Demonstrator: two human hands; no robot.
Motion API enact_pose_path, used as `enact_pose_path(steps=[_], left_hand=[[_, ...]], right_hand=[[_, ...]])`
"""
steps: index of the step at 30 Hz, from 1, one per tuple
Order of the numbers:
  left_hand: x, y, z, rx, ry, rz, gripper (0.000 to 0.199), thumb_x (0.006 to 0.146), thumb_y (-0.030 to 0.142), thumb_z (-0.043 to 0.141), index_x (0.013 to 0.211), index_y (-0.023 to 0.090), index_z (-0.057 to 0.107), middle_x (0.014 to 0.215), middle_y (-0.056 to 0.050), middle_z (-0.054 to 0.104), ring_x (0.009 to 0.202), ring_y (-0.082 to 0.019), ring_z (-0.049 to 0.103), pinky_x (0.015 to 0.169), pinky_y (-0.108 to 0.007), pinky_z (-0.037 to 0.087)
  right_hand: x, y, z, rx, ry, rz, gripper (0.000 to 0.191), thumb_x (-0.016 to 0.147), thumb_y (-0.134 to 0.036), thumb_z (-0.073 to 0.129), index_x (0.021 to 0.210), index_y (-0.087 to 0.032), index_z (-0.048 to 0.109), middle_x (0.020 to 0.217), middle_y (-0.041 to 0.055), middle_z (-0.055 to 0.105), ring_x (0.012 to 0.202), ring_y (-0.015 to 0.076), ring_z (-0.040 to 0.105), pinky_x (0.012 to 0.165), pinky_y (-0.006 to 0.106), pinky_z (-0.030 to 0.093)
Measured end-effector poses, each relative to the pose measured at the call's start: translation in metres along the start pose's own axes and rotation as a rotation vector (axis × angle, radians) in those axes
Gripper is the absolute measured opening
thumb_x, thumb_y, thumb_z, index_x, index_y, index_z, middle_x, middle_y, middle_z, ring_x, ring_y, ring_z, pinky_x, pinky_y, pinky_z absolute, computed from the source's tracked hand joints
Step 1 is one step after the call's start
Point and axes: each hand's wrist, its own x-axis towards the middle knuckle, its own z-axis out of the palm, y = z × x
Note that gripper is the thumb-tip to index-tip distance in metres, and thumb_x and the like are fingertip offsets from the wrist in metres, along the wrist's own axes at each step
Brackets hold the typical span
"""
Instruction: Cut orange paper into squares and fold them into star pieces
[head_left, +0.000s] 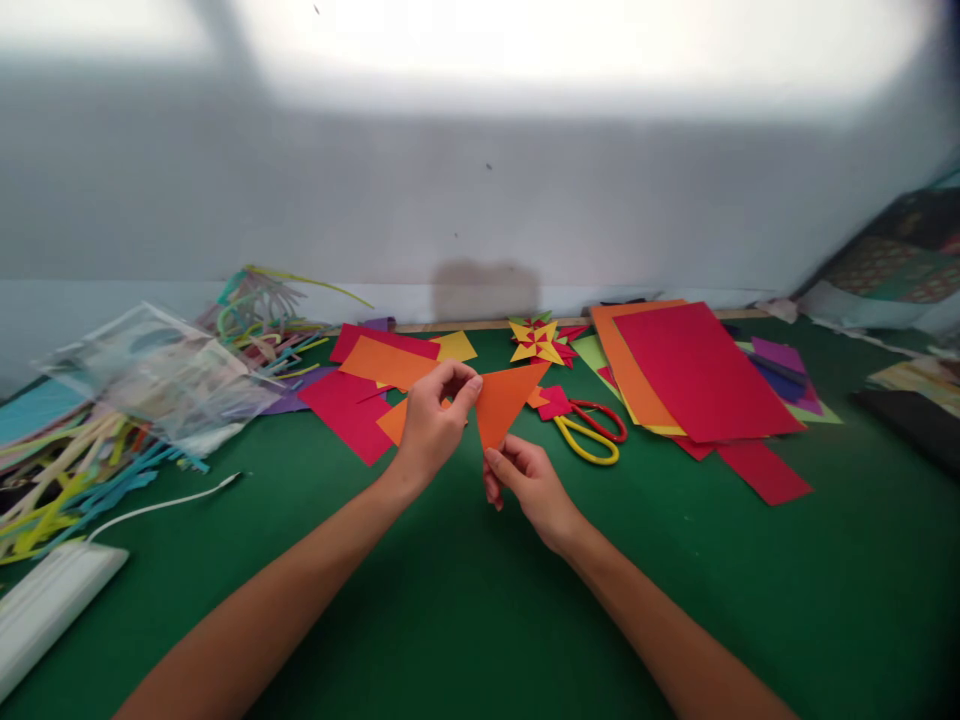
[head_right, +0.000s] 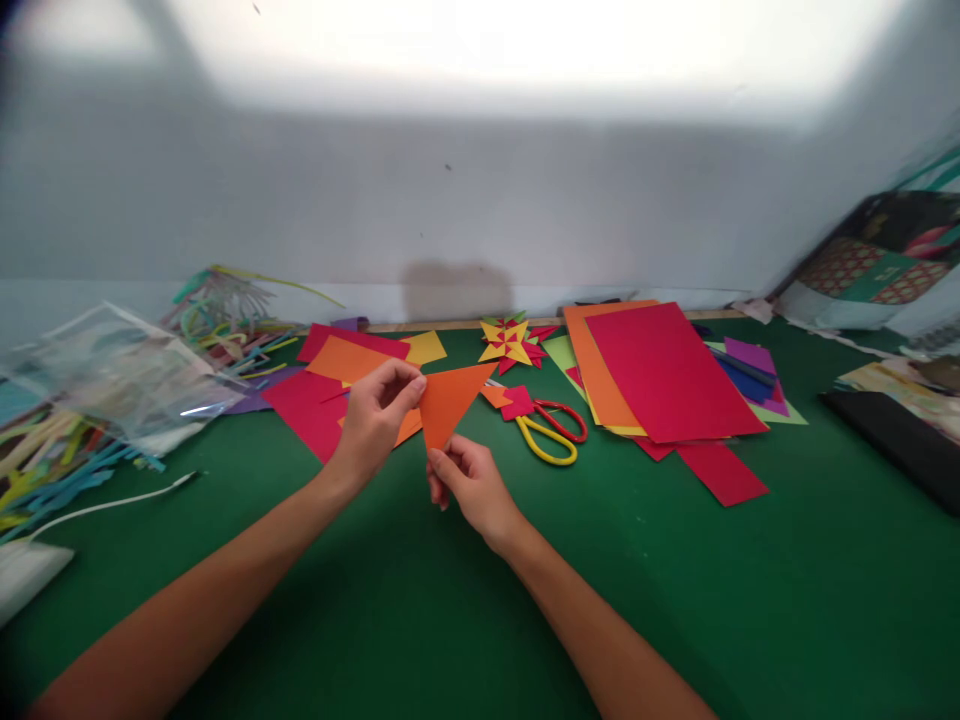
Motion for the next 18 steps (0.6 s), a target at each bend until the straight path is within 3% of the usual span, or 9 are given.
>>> enact_pose_path(steps=[18], left_hand=[[0.0003, -0.0018, 0.0002, -0.003, 0.025, 0.0, 0.017, 0.094, 0.031, 0.061, 0.082, 0.02, 0.058, 0.077, -0.001, 0.057, 0.072, -0.015, 0.053, 0.064, -0.027, 0.043]], right_hand=[[-0.0015, 0.004, 0.0009, -0.039, 0.025, -0.047, 0.035, 0.096, -0.05, 0.063, 0.079, -0.02, 0.055, 0.059, -0.0044, 0.056, 0.049, 0.0109, 0.053, 0.047, 0.023, 0.043]])
